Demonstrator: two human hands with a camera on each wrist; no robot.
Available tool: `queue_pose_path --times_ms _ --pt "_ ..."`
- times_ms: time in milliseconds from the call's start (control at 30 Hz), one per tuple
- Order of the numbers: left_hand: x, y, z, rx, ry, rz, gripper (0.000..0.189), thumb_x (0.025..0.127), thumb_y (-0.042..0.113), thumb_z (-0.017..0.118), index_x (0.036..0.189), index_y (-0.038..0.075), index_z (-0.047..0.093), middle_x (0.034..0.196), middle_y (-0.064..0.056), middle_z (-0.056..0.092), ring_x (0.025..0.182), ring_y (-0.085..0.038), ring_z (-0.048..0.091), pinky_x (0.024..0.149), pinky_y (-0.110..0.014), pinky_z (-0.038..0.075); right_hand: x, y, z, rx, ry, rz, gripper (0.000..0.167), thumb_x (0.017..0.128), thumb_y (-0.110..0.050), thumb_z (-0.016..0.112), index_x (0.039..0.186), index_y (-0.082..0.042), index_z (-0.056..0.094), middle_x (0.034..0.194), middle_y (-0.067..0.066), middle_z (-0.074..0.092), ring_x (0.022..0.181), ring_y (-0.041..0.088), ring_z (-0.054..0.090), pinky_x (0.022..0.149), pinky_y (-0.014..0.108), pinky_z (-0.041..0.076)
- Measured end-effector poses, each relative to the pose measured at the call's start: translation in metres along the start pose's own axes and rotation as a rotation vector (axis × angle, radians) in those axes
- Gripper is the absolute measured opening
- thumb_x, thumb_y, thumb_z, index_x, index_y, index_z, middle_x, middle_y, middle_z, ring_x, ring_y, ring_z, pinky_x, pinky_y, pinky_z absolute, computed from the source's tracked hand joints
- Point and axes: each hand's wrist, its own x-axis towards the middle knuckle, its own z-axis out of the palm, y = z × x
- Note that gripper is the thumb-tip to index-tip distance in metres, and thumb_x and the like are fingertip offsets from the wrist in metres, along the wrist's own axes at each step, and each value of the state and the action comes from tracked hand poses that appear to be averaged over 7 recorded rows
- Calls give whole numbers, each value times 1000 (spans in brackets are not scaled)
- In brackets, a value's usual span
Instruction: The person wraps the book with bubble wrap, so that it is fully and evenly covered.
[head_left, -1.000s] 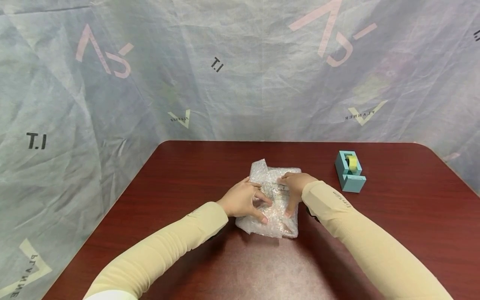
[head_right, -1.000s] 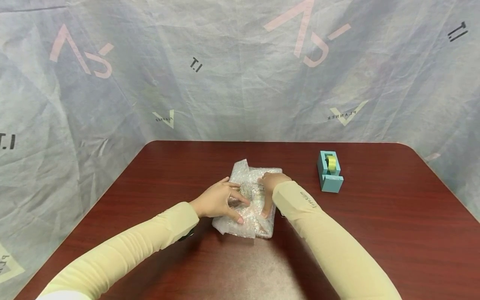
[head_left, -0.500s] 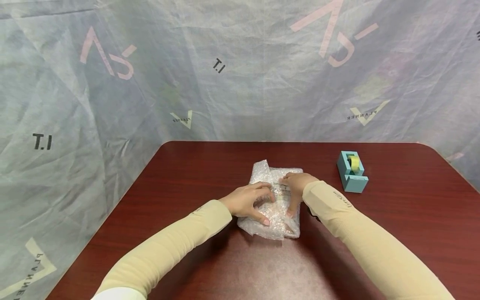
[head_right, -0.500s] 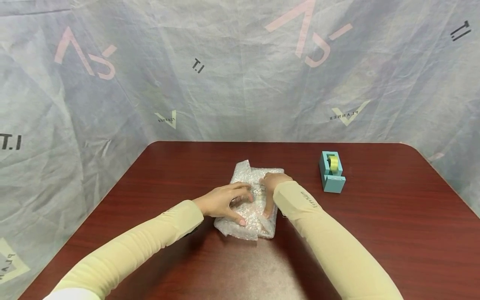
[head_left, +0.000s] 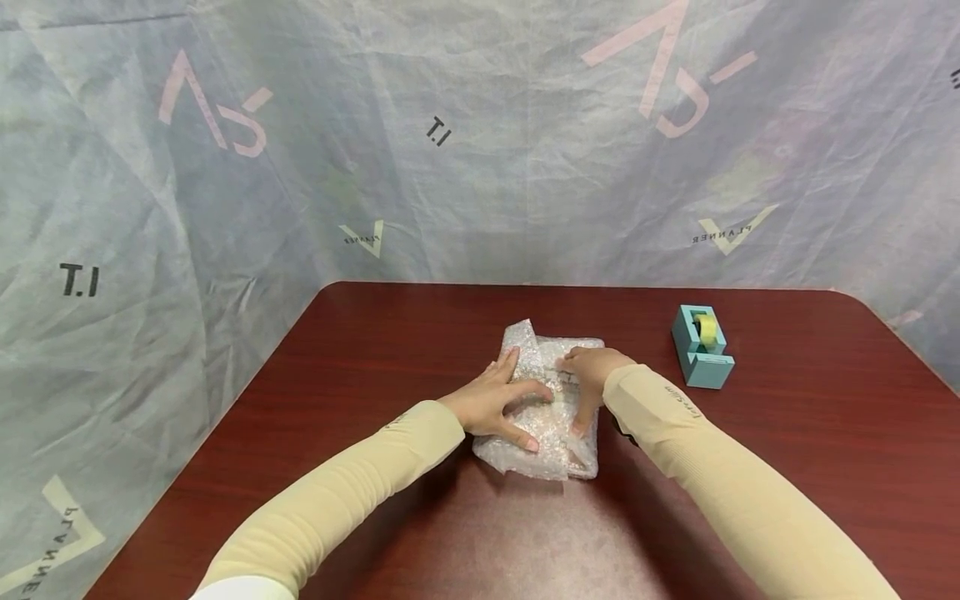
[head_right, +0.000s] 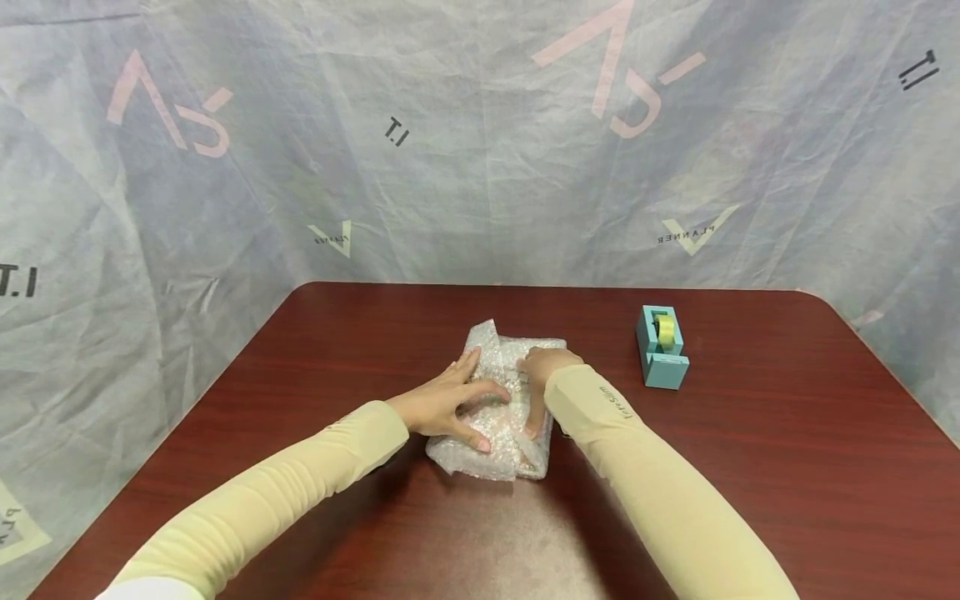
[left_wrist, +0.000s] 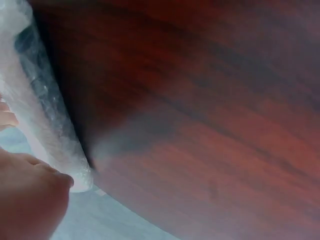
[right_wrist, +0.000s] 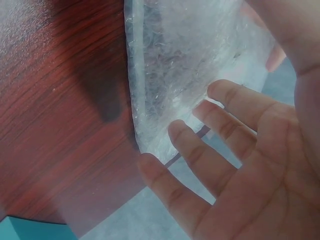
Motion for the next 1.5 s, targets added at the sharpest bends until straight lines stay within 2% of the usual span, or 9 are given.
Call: queue_pose_path --times_ms 167,267,433,567,767,933,1033,1233,1500 --pt "3 -4 3 -67 45 -13 112 76 50 88 163 37 19 169 -16 1 156 -28 -2 123 -50 13 2 2 1 -19 -2 -2 109 65 -41 97 153 -4 44 155 21 42 140 41 43 108 49 44" --pt "6 -9 7 -132 87 -18 131 70 47 93 165 30 3 170 -11 2 156 -26 1 123 -46 16 3 4 2 -26 -3 -6 109 66 -42 96 153 -4 44 155 21 42 140 41 43 109 49 43" --pt "7 -10 9 -94 98 -35 121 71 46 93 160 4 24 169 -17 6 156 -30 2 124 -43 12 2 5 3 -2 15 -12 108 64 -40 97 152 -4 46 154 21 43 140 40 44 108 48 44" --pt "3 -3 5 29 82 -92 107 73 52 89 156 8 39 165 -30 1 154 -40 -3 124 -47 5 2 4 3 16 19 -2 109 64 -39 98 153 -5 45 155 20 43 140 40 43 107 48 45" --pt "-2 8 2 50 55 -217 106 74 56 86 160 19 35 159 -41 8 150 -50 11 122 -53 16 3 3 3 21 17 6 110 63 -39 98 153 -6 45 155 18 43 140 39 43 107 48 45" --pt "-2 8 3 34 69 -237 109 74 57 86 161 23 32 160 -37 13 144 -53 30 117 -53 31 5 4 3 15 14 6 110 63 -40 98 153 -6 45 155 19 43 140 39 43 107 48 45" --pt "-3 5 4 12 92 -226 116 73 56 87 163 19 25 161 -36 12 145 -51 28 119 -53 27 6 4 3 -2 13 -1 110 63 -40 98 153 -5 45 155 19 43 140 39 44 108 47 45" --pt "-6 4 1 -81 115 -214 135 73 50 90 160 -7 4 164 -29 11 152 -35 21 123 -47 14 7 5 4 -7 16 -13 110 62 -39 99 152 -5 47 154 19 44 139 39 44 107 46 45" --pt "-10 0 -4 -186 99 -264 126 78 45 88 160 -5 6 165 -25 18 150 -42 23 123 -47 18 9 6 4 -14 11 -9 110 63 -39 98 153 -5 46 156 20 42 141 40 42 108 47 45"
